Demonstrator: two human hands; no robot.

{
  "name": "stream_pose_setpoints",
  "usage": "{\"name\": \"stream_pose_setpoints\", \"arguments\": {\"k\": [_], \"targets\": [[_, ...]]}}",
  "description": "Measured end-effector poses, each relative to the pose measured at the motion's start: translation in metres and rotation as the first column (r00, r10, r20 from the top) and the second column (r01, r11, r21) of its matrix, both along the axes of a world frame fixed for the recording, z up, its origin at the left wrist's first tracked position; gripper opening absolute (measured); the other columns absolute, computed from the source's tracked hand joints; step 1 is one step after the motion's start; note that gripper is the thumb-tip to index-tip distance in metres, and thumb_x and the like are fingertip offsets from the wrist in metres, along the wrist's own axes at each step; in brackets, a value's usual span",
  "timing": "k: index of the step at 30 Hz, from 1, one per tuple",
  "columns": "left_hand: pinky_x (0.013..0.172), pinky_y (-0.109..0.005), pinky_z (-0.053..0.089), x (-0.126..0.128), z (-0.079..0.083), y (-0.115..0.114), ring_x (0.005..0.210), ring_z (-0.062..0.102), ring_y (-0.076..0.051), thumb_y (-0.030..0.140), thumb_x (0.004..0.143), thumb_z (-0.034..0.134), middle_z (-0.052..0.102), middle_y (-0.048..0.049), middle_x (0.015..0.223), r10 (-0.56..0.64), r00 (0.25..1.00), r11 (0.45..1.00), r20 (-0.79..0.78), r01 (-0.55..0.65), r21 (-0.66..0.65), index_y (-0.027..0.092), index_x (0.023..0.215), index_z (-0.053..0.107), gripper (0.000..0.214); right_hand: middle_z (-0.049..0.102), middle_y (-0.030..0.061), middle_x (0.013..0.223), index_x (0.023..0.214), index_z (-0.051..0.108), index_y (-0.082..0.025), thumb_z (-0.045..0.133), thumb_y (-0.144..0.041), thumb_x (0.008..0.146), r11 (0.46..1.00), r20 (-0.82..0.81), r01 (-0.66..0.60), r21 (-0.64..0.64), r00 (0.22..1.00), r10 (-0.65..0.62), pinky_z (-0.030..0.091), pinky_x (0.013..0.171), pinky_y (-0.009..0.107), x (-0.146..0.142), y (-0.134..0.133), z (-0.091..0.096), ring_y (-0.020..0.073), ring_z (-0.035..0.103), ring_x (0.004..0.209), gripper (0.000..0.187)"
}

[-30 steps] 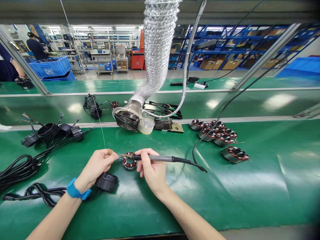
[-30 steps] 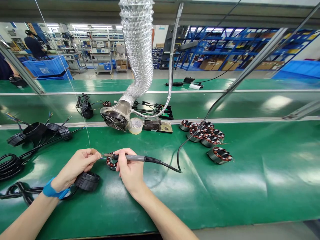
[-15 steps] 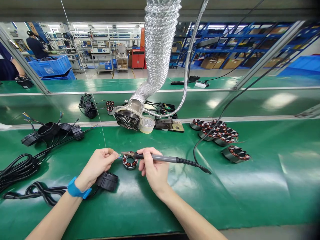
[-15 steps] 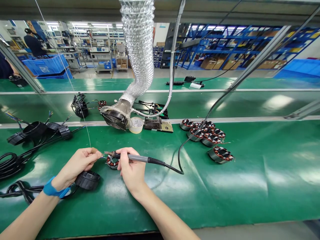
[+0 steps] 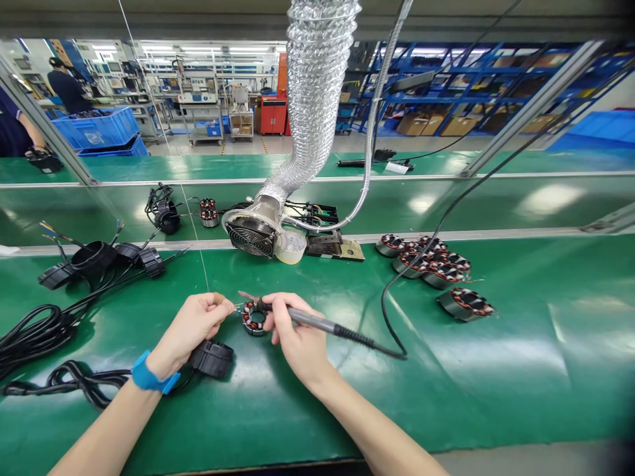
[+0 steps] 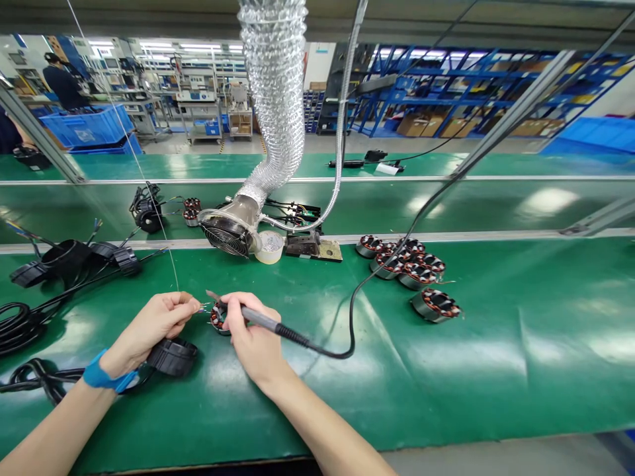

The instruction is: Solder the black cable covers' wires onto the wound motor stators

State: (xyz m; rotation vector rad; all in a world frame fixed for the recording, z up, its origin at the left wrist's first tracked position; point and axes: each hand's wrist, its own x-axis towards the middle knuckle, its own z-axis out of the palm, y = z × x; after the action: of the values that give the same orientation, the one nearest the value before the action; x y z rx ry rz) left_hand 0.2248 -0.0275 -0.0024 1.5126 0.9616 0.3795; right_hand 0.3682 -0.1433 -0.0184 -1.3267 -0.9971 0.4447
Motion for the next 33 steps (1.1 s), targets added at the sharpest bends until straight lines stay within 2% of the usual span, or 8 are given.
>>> {"name": "stream_pose_setpoints", "arguments": {"k": [4,9,14,18,25,33], "targets": [[0.042,-0.02,0.015,0.0,0.002,0.0,0.042,0.023,-0.006,0.05,0.073,0.066,0.034,0.0094,0.046,-0.006,1.0,1.0,-0.01,0.006,0.013,0.016,0.069,0.055,0.036,0.069,0.0038,0.085,0.105,0.068,-0.02,0.052,-0.025,0.095,0.994,0.236,-0.086,0.063,0.969,0.069,0.053,0.069,0.023,0.0,0.006,0.003,0.0124,0.065,0.071,0.019],[0.042,-0.02,0.017,0.001,0.006,-0.005,0.043,0.024,-0.007,0.058,0.072,0.066,0.034,0.0089,0.048,-0.021,1.0,0.998,0.0,0.021,0.058,0.016,0.069,0.056,0.043,0.061,0.0073,0.104,0.121,0.061,-0.022,0.049,-0.015,0.094,0.983,0.414,-0.166,0.08,0.903,0.118,0.051,0.084,0.027,0.0,0.02,-0.004,0.0152,0.062,0.091,0.03],[0.043,-0.021,0.021,0.0,0.009,-0.01,0.044,0.03,-0.008,0.061,0.074,0.062,0.038,0.0075,0.049,-0.054,0.998,0.986,-0.018,0.057,0.157,0.016,0.07,0.056,0.046,0.053,0.0082,0.114,0.131,0.052,-0.023,0.047,-0.006,0.09,0.972,0.471,-0.232,0.046,0.863,0.183,0.051,0.088,0.026,-0.002,0.029,-0.016,0.0141,0.062,0.094,0.044],[0.044,-0.022,0.024,-0.004,0.009,-0.009,0.043,0.034,-0.009,0.063,0.077,0.059,0.04,0.0071,0.046,-0.103,0.994,0.973,-0.045,0.11,0.204,0.017,0.07,0.056,0.047,0.053,0.0078,0.111,0.129,0.052,-0.022,0.045,-0.006,0.09,0.974,0.526,-0.22,0.049,0.835,0.162,0.051,0.088,0.026,-0.003,0.03,-0.016,0.0147,0.061,0.096,0.043],[0.048,-0.022,0.028,-0.008,0.005,0.0,0.044,0.037,-0.009,0.062,0.077,0.063,0.045,0.0064,0.046,-0.187,0.981,0.976,-0.055,0.191,0.1,0.017,0.072,0.056,0.046,0.054,0.0072,0.106,0.125,0.054,-0.021,0.043,-0.005,0.088,0.978,0.574,-0.193,0.075,0.811,0.116,0.051,0.085,0.025,-0.003,0.026,-0.015,0.0152,0.059,0.094,0.042],[0.043,-0.02,0.014,-0.004,0.001,0.0,0.041,0.021,-0.005,0.061,0.071,0.067,0.034,0.0103,0.045,-0.119,0.993,0.993,-0.006,0.119,-0.027,0.017,0.067,0.051,0.047,0.058,0.0082,0.107,0.124,0.054,-0.02,0.045,-0.008,0.09,0.977,0.538,-0.201,0.064,0.832,0.136,0.052,0.085,0.026,-0.005,0.022,-0.019,0.0159,0.061,0.095,0.038]]}}
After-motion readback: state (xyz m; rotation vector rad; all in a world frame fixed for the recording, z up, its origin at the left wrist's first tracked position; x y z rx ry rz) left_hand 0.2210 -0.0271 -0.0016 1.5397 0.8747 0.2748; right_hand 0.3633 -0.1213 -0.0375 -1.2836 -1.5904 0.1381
